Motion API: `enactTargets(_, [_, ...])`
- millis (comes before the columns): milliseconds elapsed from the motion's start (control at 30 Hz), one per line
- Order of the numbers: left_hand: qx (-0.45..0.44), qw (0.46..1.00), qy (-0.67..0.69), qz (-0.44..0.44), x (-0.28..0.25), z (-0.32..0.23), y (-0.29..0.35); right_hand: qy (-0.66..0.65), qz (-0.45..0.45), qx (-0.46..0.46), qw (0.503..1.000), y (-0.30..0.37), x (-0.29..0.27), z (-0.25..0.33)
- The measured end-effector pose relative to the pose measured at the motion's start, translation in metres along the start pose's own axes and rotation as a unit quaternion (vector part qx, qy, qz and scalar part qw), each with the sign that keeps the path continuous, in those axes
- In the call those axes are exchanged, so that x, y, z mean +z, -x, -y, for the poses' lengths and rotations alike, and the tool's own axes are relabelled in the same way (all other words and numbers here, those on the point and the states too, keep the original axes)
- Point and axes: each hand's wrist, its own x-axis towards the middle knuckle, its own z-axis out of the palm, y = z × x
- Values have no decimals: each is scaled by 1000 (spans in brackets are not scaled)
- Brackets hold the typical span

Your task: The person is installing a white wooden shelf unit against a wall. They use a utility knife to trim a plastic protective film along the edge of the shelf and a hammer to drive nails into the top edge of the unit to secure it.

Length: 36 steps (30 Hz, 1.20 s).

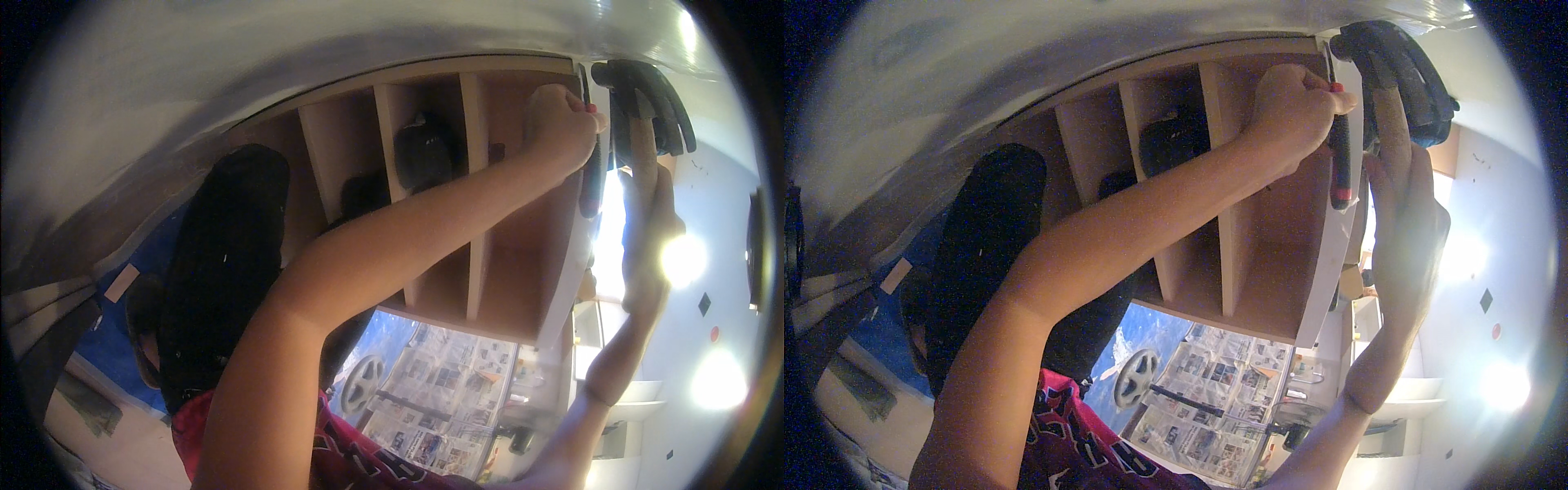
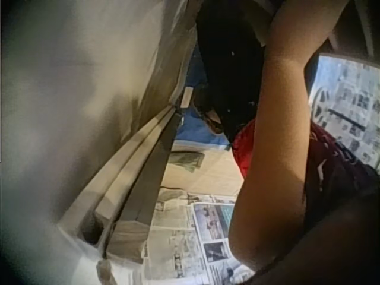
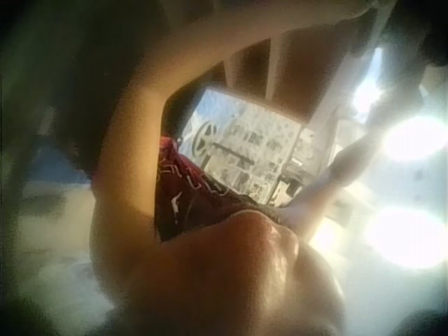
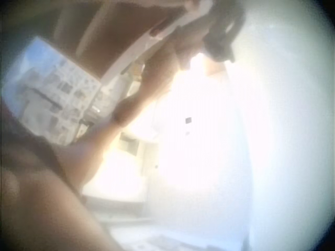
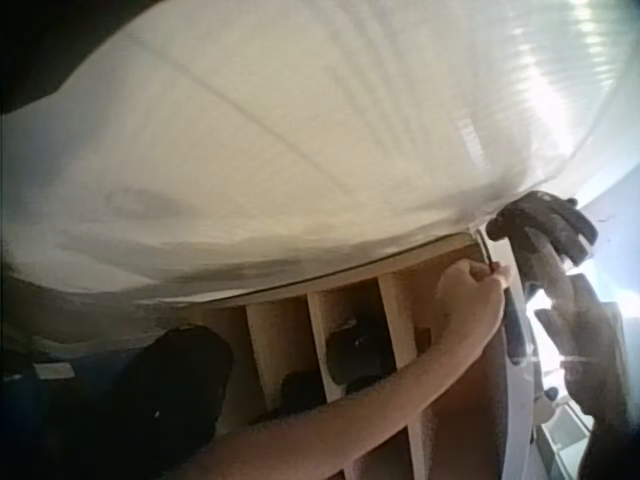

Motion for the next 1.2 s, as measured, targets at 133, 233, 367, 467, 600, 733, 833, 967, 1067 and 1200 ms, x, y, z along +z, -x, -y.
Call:
enactTargets(133, [18,999,-42,-25,-9,-7,-3,12,-36,-40,998,-7,18,-4])
enactTargets(233, [5,999,-30,-24,-6,-10,1,32,-4,-82,996,-16,18,-16])
enactTargets(367, [-12,999,-39,-4,2,-10,11,56,1,-13,998,-2,8,-2])
enactTargets(467, [21,997,-69,-33,-7,-12,-1,1,-7,-4,1000,-7,21,7])
enactTargets(600, [38,995,-76,-53,-5,-10,-3,5,2,4,1000,-12,25,2])
enactTargets(733, [-8,997,-77,10,-7,-19,4,7,-21,4,1000,-2,20,3])
enactTargets(833, [25,997,-67,-13,-10,-9,-7,42,13,19,999,-12,21,12])
enactTargets(967, [18,997,-75,-7,-9,-4,-4,20,-16,9,1000,-2,12,4])
enactTargets(1067, [21,997,-67,-7,-17,-9,-7,8,-19,-24,999,-10,30,-2])
enactTargets(1200, [-28,999,-21,24,-12,-13,4,90,-4,-51,995,-9,10,-11])
